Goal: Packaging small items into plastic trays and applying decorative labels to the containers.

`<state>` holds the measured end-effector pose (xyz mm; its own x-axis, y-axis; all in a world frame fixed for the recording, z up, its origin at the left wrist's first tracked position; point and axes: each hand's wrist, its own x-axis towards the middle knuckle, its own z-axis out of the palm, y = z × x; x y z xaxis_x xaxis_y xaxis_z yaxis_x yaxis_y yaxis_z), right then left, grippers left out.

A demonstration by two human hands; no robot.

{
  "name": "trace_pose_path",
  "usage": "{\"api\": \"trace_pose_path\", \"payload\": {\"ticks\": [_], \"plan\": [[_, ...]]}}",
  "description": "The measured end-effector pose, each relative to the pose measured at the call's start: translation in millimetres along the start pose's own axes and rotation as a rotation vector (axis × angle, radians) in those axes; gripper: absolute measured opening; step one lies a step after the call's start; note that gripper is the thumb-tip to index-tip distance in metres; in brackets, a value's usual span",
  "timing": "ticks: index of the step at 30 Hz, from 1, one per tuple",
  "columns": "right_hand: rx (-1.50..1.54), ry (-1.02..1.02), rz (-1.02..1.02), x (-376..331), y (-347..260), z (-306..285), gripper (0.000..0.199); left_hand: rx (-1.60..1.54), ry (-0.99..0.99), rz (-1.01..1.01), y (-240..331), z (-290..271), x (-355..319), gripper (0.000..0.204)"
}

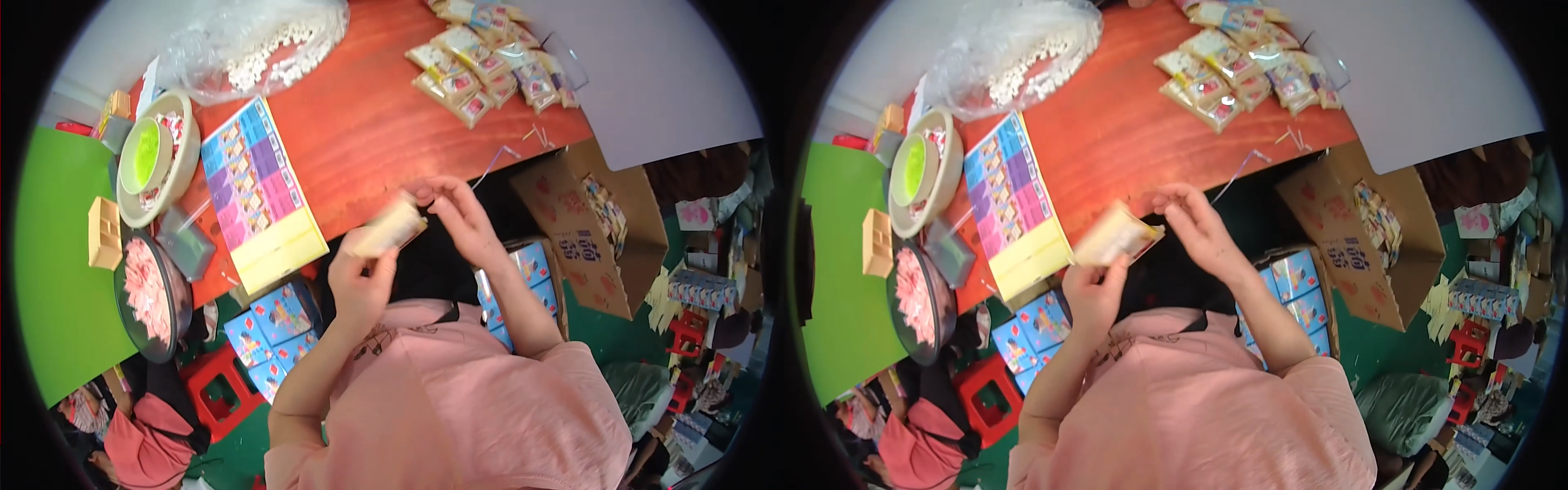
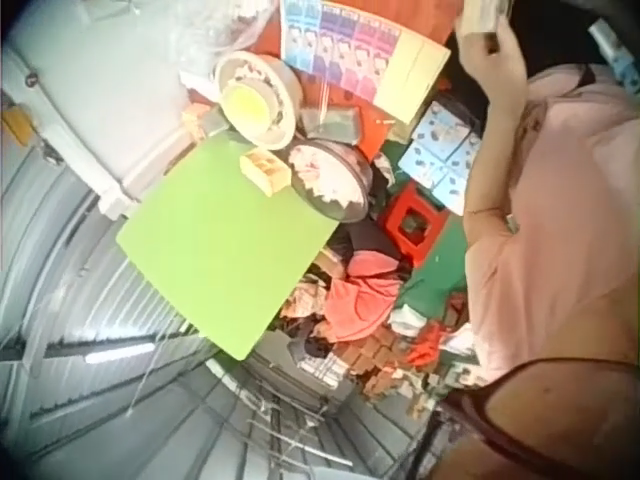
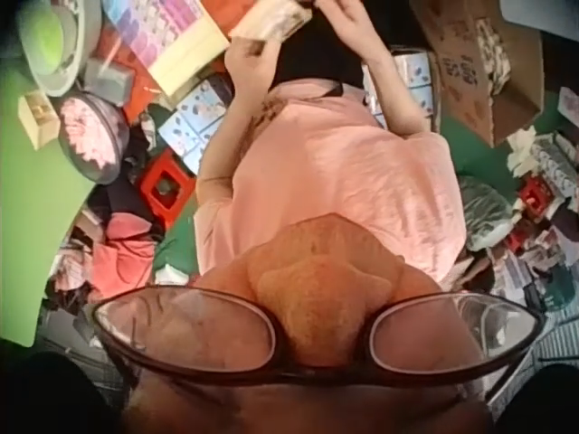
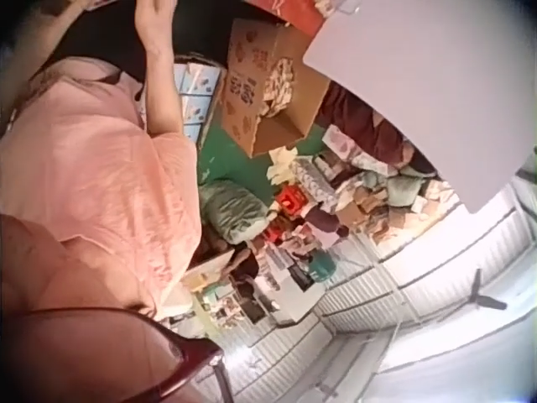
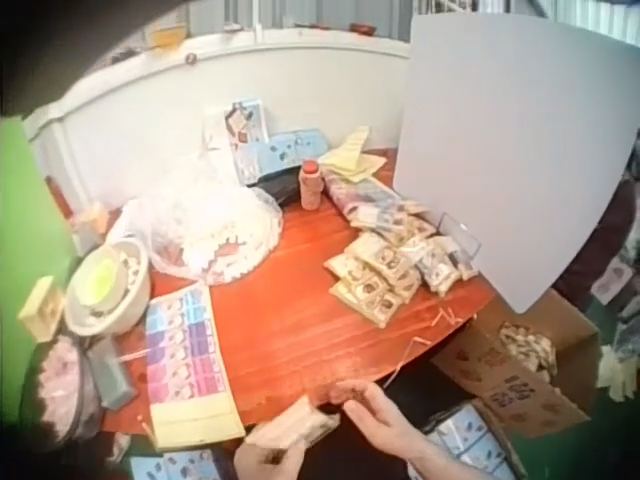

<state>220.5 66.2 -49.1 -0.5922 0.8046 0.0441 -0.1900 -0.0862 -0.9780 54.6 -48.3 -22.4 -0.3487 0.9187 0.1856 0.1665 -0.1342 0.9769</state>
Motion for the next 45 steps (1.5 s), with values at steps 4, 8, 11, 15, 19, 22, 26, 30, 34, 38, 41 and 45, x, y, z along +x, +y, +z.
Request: {"api": "trace_pose_path", "payload": {"ticks": [4,8,11,15,19,22,26,30,34,38,41,45], "plan": [[-0.793,-0.103,-0.262,9,-23,30,0.083,-0.505,0.161,-0.320,-15,11,30,0.027],[-0.717,-0.095,-0.273,42,-14,23,0.084,-0.528,0.115,-0.429,-17,16,60,0.031],[-0.856,-0.086,-0.372,83,-34,-1,0.076,-0.422,0.019,-0.424,-14,16,72,0.034],[-1.308,0.254,-0.364,156,-76,-77,0.059,-0.346,0.110,-0.244,-4,10,67,0.029],[-1.591,0.428,-0.137,197,-63,-142,0.050,0.007,0.085,-0.073,-16,-19,51,0.019],[-1.675,0.443,-0.053,203,-51,-151,0.053,0.236,0.134,0.006,-14,-43,34,0.014],[-1.696,0.616,-0.217,200,-45,-133,0.063,0.477,0.413,0.065,-16,-82,-2,0.017],[-1.437,0.371,-0.436,181,-21,-66,0.060,0.841,0.890,0.016,-34,-128,-40,0.020],[-1.254,-0.193,-0.469,124,-12,42,0.062,0.205,1.206,-0.280,-84,-144,-41,0.044],[-1.139,-0.618,-0.555,86,3,125,0.088,-0.622,0.942,-0.503,-86,-155,-36,0.042],[-1.198,-0.704,-0.585,74,28,146,0.082,-0.680,0.841,-0.509,-95,-155,-45,0.036],[-1.364,-0.570,-0.633,66,45,127,0.064,-0.651,0.669,-0.574,-73,-134,-60,0.031]]}}
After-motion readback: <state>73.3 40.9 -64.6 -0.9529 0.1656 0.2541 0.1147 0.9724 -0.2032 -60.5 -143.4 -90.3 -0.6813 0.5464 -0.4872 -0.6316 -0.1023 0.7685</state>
